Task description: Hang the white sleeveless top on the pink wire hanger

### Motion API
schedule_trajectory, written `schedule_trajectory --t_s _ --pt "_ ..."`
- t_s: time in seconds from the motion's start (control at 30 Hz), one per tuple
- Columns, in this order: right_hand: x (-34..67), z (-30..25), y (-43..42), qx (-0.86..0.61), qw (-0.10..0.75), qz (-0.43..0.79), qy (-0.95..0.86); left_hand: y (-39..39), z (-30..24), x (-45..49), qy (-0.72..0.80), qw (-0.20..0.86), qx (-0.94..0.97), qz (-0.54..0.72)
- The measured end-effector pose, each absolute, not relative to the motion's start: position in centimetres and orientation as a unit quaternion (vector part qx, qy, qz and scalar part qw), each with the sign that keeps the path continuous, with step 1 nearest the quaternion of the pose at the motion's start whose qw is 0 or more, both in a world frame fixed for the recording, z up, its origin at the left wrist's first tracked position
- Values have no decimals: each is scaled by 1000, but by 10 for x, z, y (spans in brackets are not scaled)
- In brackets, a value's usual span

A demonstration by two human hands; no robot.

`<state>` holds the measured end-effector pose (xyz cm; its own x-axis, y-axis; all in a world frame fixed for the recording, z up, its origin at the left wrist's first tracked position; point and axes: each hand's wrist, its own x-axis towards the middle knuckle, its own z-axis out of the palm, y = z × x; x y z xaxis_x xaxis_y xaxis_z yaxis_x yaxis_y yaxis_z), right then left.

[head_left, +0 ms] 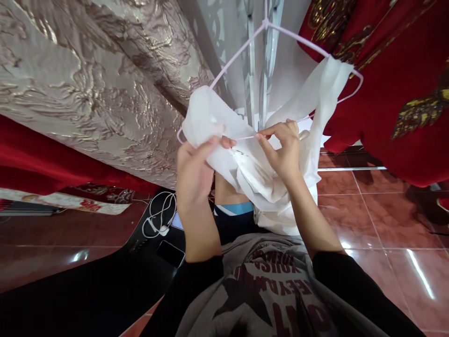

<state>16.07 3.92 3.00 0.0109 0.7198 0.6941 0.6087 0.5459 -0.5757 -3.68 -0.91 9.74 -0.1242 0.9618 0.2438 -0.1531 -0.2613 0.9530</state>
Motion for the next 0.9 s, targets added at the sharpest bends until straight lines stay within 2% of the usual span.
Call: schedule_trajectory --t_s 0.07,0.13,0.2,0.33,0.43,0.53,0.73,0.8,0.9 --pt "164 31 40 -474 525 50 -705 0 112 -53 405 452 471 640" --pt "168 31 42 -475 522 42 -707 11 111 -76 429 406 459 664" --pt "171 30 43 -471 527 31 -707 21 93 -97 450 319 452 701" --pt "166 27 41 -469 526 25 -709 25 37 -104 462 278 385 749" --pt "152 24 39 -464 521 37 -715 20 17 -69 462 379 405 692" --pt "141 24 34 -454 531 50 -714 21 21 -24 429 442 424 664" --pt "165 42 13 -388 499 117 -766 28 33 13 315 467 394 726" --pt "185 47 9 -393 573 91 -714 28 32 11 291 472 393 734" --pt "214 54 14 -463 703 11 -540 29 32 9 262 481 380 745"
